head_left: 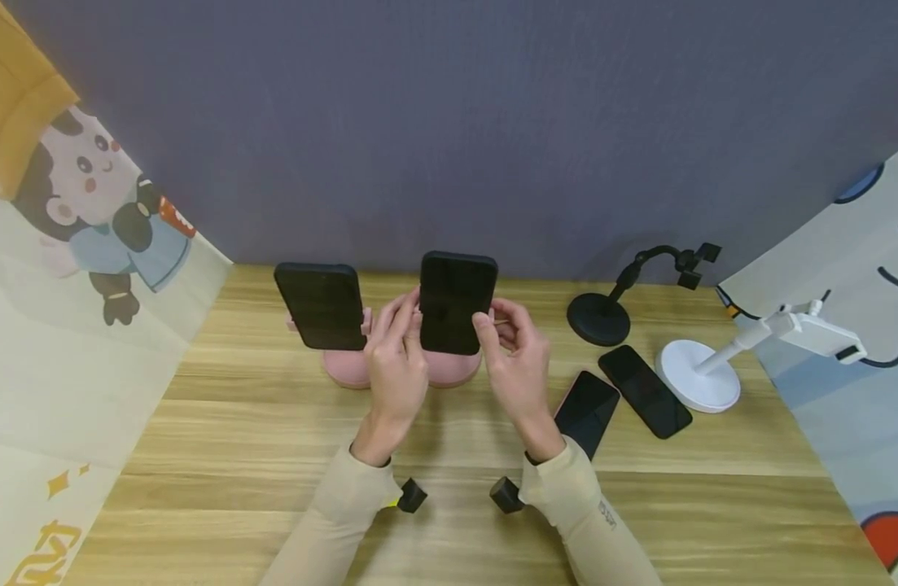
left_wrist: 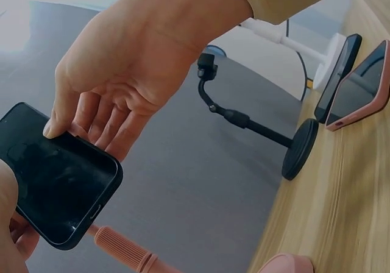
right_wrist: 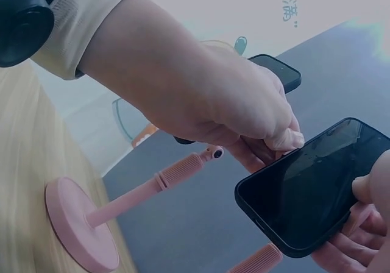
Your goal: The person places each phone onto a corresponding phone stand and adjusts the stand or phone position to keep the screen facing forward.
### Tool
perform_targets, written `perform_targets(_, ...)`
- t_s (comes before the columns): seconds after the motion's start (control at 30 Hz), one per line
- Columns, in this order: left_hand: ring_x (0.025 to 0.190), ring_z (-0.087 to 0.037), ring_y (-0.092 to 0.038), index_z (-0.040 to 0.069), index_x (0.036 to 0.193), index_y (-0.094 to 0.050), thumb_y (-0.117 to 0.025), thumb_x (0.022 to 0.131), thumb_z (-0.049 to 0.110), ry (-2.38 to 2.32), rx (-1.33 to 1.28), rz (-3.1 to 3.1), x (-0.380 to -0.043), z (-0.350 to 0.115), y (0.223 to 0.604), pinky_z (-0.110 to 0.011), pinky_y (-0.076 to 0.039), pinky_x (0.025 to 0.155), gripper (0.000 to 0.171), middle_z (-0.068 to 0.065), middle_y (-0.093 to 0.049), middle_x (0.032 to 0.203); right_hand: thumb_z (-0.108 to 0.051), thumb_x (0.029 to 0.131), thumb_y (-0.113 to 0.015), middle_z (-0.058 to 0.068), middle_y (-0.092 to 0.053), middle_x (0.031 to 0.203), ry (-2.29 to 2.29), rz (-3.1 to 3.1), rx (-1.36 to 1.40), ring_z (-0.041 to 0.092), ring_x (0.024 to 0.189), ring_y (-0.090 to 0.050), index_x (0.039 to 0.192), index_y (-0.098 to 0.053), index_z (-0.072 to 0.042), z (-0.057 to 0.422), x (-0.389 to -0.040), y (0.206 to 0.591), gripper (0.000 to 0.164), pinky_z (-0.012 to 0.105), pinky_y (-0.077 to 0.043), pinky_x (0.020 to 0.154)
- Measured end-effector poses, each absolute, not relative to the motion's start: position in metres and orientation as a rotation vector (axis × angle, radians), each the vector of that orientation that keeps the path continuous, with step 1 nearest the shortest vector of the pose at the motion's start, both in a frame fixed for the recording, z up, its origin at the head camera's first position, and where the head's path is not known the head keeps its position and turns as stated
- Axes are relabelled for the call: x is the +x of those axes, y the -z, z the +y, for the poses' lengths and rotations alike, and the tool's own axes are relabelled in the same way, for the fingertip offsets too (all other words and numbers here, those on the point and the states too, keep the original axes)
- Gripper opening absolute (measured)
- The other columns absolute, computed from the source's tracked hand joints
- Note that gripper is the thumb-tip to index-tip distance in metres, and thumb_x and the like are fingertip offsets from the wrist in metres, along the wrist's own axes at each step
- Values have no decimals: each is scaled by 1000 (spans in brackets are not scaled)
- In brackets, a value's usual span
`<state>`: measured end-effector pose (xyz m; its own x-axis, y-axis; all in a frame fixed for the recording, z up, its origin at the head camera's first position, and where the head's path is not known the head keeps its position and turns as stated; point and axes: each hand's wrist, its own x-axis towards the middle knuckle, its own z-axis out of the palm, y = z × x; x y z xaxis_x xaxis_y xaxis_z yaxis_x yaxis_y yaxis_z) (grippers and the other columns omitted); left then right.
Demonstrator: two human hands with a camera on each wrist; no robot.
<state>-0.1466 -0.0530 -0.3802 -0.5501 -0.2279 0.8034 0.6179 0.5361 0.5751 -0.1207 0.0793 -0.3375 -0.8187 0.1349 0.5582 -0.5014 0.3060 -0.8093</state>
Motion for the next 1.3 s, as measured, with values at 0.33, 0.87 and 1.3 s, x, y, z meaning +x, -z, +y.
perform_targets(0.33,89,-21,-62,0,119,-65,-54,94,8,1151,-323,-1850,-145,-54,380,-55,-25,108,29,-15,-66,107,-4,89,-61,20,-65,91,-1567,-2055,325,25,72,-64,107,-61,10,79,-119,336,23,24,-55,70)
perform_targets(0.87,91,-19,-60,0,122,-63,-53,95,9,1146,-339,-1854,-143,-54,381,-54,-24,108,30,-14,-65,110,-2,88,-61,23,-65,94,-1540,-2021,354,26,72,-65,108,-60,12,78,-120,339,24,24,-54,70)
perform_targets(1.3,98,-27,-60,-6,127,-56,-56,90,-1,1194,-373,-1857,-142,-55,388,-55,-16,111,37,-17,-62,117,0,89,-58,22,-62,102,-1603,-1992,391,25,77,-63,112,-58,11,79,-120,344,25,24,-53,74)
